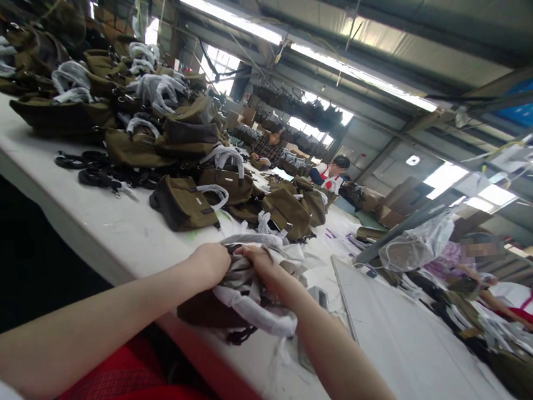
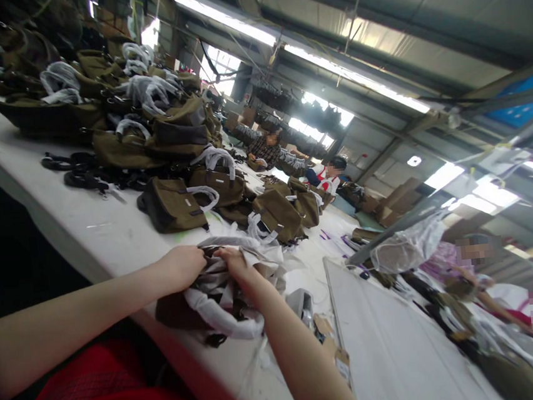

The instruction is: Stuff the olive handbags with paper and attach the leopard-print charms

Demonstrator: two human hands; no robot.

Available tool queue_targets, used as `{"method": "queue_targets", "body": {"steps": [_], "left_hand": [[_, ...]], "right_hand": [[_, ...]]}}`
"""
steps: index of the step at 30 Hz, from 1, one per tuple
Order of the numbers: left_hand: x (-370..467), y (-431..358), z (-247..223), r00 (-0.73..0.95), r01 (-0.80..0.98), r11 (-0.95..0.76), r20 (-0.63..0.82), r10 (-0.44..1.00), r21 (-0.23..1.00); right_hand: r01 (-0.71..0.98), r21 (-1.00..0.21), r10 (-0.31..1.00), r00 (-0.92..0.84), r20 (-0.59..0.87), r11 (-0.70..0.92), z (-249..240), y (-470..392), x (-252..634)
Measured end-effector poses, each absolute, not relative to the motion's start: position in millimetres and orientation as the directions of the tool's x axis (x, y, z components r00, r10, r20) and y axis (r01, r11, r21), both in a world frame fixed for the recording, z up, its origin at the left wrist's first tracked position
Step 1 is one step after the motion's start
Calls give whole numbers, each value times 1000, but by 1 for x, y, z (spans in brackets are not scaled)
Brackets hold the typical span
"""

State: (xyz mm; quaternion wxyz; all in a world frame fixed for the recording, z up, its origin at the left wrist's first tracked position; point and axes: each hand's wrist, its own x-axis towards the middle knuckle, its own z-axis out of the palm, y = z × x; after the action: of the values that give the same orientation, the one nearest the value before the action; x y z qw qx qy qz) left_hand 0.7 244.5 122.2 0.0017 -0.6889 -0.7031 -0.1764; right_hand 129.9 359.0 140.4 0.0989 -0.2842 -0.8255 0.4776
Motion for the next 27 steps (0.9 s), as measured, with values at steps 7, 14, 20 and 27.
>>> {"method": "queue_targets", "body": {"steps": [7, 14, 20, 27], "left_hand": [[-18, 253, 124, -39, 940, -61, 282, 959, 336], [-53, 199, 63, -618, 660, 30, 519, 590, 751], [-24, 192, 16, -541, 438, -23, 284, 792, 899], [-9, 192, 19, -596, 376, 32, 215, 774, 926]], "right_hand": [[204, -457, 326, -923, 206, 866, 149, 329, 158], [134, -525, 144, -989, -23, 841, 143, 345, 156], [9, -512, -89, -982, -166, 859, 142, 352, 134], [38, -451, -95, -959, -269, 892, 108, 344, 96]]}}
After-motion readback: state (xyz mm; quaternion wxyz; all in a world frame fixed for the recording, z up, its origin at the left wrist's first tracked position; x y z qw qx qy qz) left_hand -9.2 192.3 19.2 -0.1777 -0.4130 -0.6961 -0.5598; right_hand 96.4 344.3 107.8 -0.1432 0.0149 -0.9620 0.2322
